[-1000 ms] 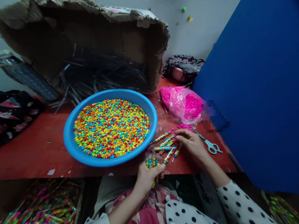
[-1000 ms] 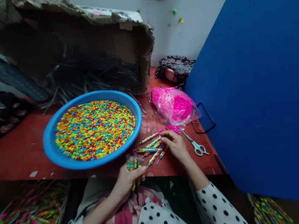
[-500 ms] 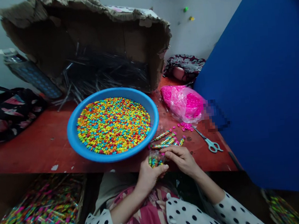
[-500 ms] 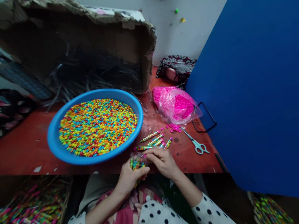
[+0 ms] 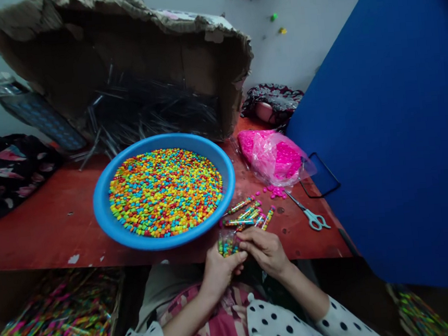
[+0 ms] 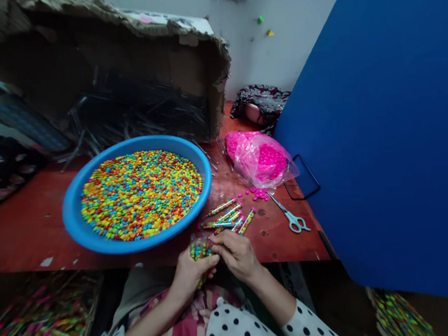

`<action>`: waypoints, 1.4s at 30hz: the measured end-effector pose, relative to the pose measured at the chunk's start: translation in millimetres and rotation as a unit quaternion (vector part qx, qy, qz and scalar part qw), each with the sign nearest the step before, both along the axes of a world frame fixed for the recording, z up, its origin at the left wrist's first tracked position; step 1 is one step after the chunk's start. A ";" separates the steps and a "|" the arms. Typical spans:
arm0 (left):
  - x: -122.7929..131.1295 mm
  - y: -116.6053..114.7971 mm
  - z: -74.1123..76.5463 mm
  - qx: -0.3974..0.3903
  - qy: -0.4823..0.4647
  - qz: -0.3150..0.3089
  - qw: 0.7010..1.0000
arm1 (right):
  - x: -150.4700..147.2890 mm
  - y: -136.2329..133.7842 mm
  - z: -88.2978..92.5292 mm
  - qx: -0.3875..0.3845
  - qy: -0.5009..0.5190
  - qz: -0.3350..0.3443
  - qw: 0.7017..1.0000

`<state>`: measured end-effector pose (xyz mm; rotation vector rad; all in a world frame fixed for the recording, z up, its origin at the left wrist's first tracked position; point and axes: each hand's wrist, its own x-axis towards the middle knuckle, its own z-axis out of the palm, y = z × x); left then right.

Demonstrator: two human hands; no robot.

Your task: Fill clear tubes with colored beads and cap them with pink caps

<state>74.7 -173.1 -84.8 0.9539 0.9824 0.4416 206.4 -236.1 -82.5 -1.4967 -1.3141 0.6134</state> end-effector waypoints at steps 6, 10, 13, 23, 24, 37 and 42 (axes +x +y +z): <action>-3.1 12.2 14.3 0.103 0.018 0.058 0.993 | 36.8 19.8 -5.6 -0.063 0.229 -0.181 0.954; -2.9 8.4 11.0 0.051 0.036 0.040 0.997 | 78.9 29.5 -10.9 -0.073 0.090 -0.202 0.973; -0.3 3.4 8.2 0.021 0.008 -0.007 1.000 | 105.4 27.3 -14.6 -0.086 -0.193 -0.219 0.953; 0.0 6.4 0.9 -0.019 -0.058 -0.057 0.996 | 132.5 22.5 -17.4 -0.096 -0.314 -0.174 0.929; 0.3 6.3 -0.8 -0.026 -0.067 -0.059 0.996 | 127.5 21.7 -15.1 -0.072 -0.246 -0.177 0.950; 2.1 3.5 -5.5 0.019 -0.034 -0.100 0.994 | 23.1 15.3 14.0 -0.087 0.117 -0.018 0.989; 1.0 3.2 -4.4 0.000 -0.035 -0.077 0.996 | 23.3 15.5 13.7 -0.070 0.077 -0.005 0.995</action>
